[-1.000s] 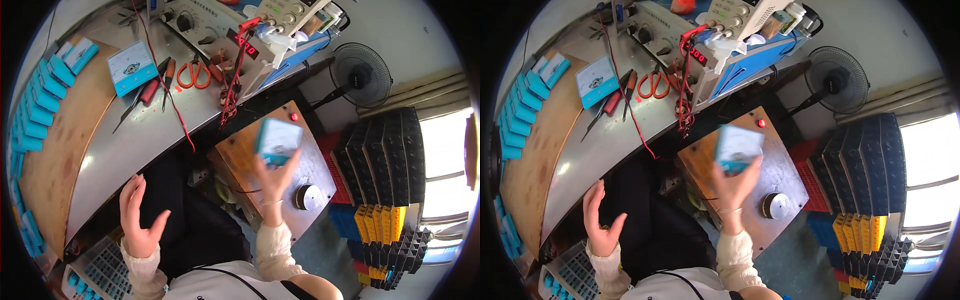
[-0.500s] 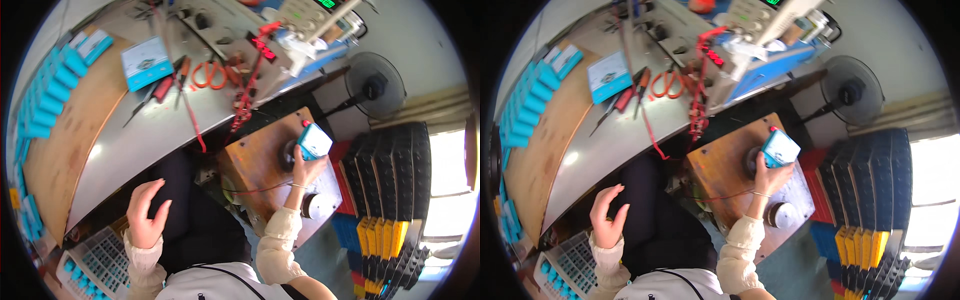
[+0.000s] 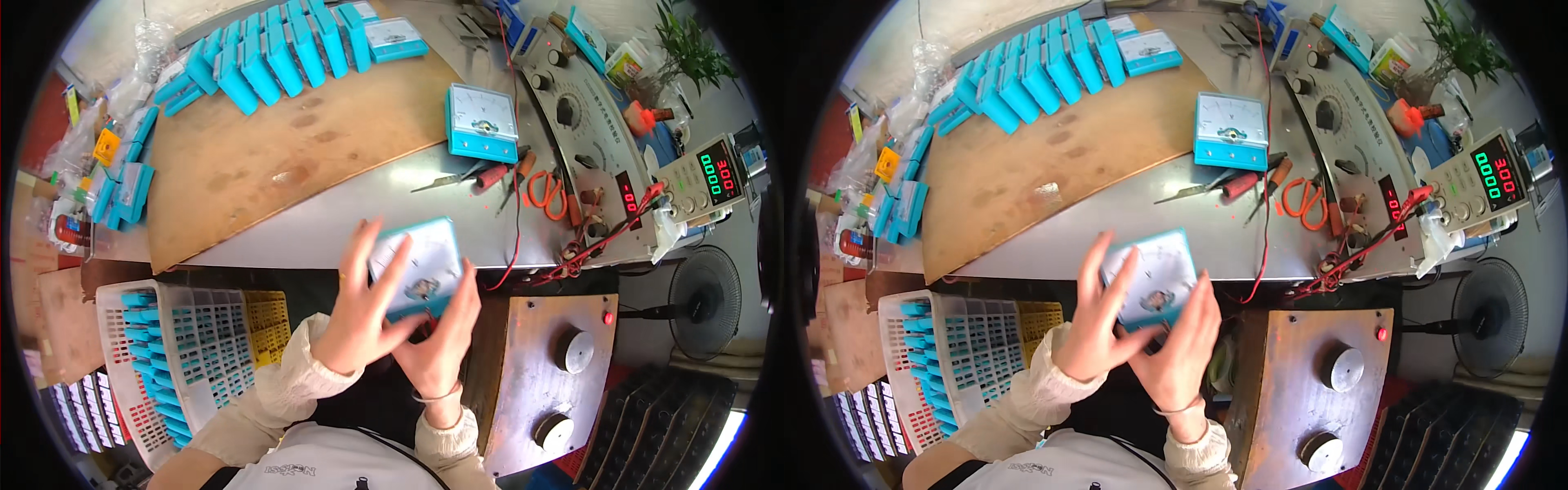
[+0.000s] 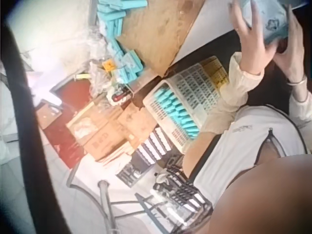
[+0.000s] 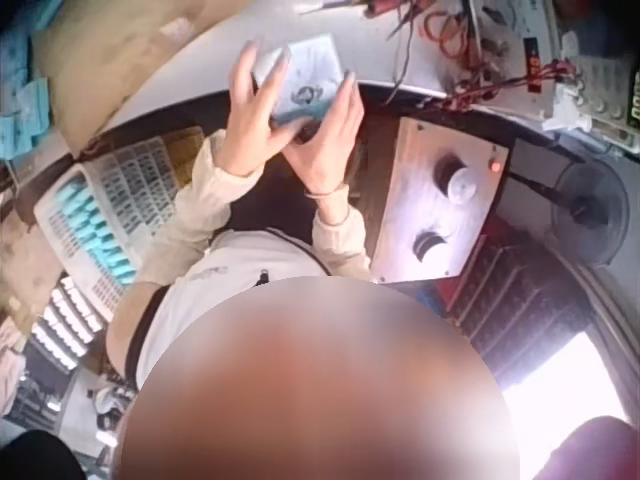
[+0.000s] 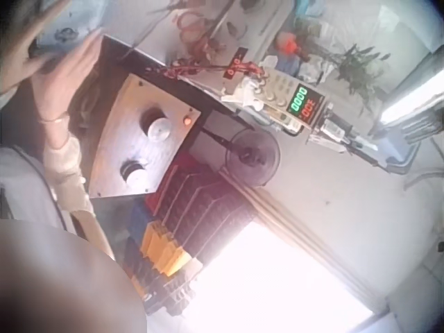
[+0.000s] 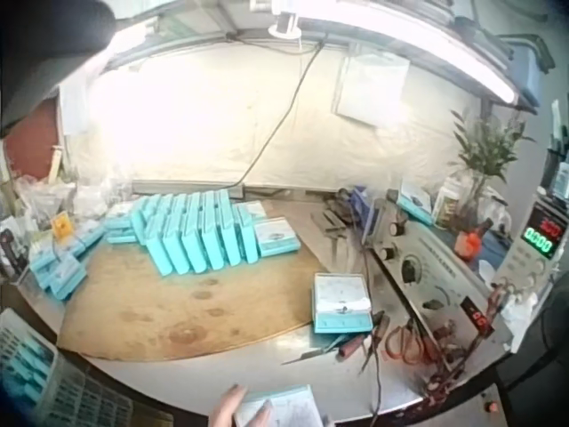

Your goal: The recorder tests a series of analog voltmeters by placing them on a testing jig and connecting them to power supply probes.

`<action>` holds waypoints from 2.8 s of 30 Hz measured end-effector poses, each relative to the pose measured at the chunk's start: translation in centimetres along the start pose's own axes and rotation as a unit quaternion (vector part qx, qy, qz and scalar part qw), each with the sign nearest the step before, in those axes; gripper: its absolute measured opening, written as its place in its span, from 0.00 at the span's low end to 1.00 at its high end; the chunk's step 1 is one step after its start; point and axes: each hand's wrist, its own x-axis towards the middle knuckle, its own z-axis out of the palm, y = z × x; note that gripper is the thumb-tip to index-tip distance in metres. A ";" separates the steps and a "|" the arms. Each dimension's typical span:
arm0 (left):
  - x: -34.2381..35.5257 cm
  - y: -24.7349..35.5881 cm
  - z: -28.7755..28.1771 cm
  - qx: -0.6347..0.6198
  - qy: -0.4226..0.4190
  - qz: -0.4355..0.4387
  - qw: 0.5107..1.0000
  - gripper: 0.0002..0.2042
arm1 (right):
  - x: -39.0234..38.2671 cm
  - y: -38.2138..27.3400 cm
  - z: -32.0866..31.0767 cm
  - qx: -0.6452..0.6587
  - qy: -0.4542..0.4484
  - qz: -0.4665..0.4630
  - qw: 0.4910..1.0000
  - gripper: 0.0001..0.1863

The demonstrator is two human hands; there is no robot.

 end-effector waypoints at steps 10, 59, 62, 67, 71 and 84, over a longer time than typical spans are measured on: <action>0.2 -4.4 -0.9 -0.191 0.086 -0.149 0.966 0.56 | 3.0 -4.5 0.8 0.007 -0.201 -0.130 0.971 0.57; -1.5 -2.0 -2.2 -0.133 0.089 -0.189 0.969 0.44 | -0.7 -4.4 -2.9 0.065 -0.129 -0.076 0.987 0.13; -2.4 -1.6 -2.6 -0.149 0.175 -0.188 0.955 0.43 | -1.6 -5.2 -4.0 0.239 -0.124 0.078 0.960 0.15; -0.4 -3.5 -4.0 0.005 0.148 -0.089 0.985 0.43 | -1.6 -6.5 0.3 0.133 -0.188 0.070 0.971 0.13; 1.1 -5.4 -3.5 -0.095 0.117 -0.114 0.982 0.43 | 0.0 -6.2 4.3 0.035 -0.146 -0.068 0.986 0.14; 0.7 -6.4 -3.9 -0.136 0.086 -0.117 0.980 0.45 | -3.7 -1.4 -1.0 0.016 -0.250 0.038 0.967 0.09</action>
